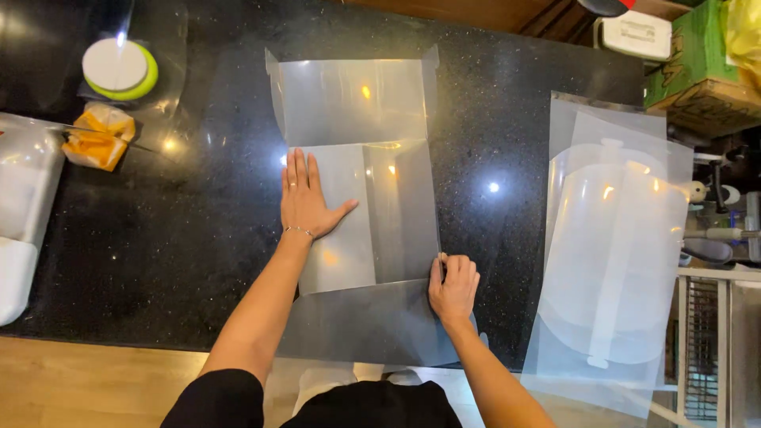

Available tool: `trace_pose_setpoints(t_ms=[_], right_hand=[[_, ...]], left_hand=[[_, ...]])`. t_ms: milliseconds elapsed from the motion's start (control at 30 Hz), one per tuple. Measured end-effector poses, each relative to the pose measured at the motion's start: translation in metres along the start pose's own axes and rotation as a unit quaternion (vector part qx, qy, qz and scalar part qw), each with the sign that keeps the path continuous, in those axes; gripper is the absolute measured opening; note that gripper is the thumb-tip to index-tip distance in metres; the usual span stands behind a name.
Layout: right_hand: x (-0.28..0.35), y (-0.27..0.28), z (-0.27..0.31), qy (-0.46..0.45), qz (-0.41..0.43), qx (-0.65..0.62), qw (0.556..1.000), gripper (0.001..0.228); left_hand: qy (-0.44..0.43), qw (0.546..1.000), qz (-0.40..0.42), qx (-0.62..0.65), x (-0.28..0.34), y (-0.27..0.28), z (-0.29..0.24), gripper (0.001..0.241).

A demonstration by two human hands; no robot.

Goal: The person handles large translucent plastic sheets on a black countertop, unfolding and repositioning them, wiping their surfaces with a small cloth or tissue, folding sheets over, and stacking them with other sheets on the counter.

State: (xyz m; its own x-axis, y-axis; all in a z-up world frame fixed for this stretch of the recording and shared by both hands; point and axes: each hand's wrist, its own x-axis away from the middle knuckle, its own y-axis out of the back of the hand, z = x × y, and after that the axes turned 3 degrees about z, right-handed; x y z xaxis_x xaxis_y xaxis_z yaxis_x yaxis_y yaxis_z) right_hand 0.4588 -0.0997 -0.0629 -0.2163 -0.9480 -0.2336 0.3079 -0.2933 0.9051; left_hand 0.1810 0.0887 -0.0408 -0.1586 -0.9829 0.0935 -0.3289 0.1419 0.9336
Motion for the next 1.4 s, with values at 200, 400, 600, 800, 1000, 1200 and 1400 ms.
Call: trace_pose_setpoints(t_ms=[200,400,600,800,1000,1200,1400], right_hand=[[0.001,-0.004,0.002,-0.015,0.018,0.000,1.000,0.015],[0.004,-0.004,0.000,-0.008,0.026,0.019,0.999,0.016],[0.000,-0.006,0.003,-0.004,0.012,0.020,1.000,0.013],[0.000,-0.006,0.001,-0.003,0.005,0.021,1.000,0.013],[-0.009,-0.015,-0.012,-0.024,0.005,-0.009,1.000,0.017],[-0.056,-0.007,-0.034,-0.068,0.041,-0.060,0.995,0.035],[-0.006,0.073,-0.055,-0.133,0.125,-0.018,0.983,0.070]], left_hand=[[-0.026,0.999,-0.018,0.022,0.002,-0.002,0.009,0.123],[-0.017,0.999,-0.043,0.025,0.026,-0.031,0.011,0.085],[-0.007,0.999,-0.049,0.000,0.110,-0.032,-0.015,0.087],[-0.057,0.998,-0.011,0.020,0.128,-0.028,-0.016,0.110],[-0.080,0.997,0.004,0.017,0.100,-0.019,-0.011,0.126],[-0.086,0.986,-0.005,0.144,0.080,0.038,-0.008,0.134],[0.177,0.977,-0.076,0.089,0.194,0.024,0.014,0.079]])
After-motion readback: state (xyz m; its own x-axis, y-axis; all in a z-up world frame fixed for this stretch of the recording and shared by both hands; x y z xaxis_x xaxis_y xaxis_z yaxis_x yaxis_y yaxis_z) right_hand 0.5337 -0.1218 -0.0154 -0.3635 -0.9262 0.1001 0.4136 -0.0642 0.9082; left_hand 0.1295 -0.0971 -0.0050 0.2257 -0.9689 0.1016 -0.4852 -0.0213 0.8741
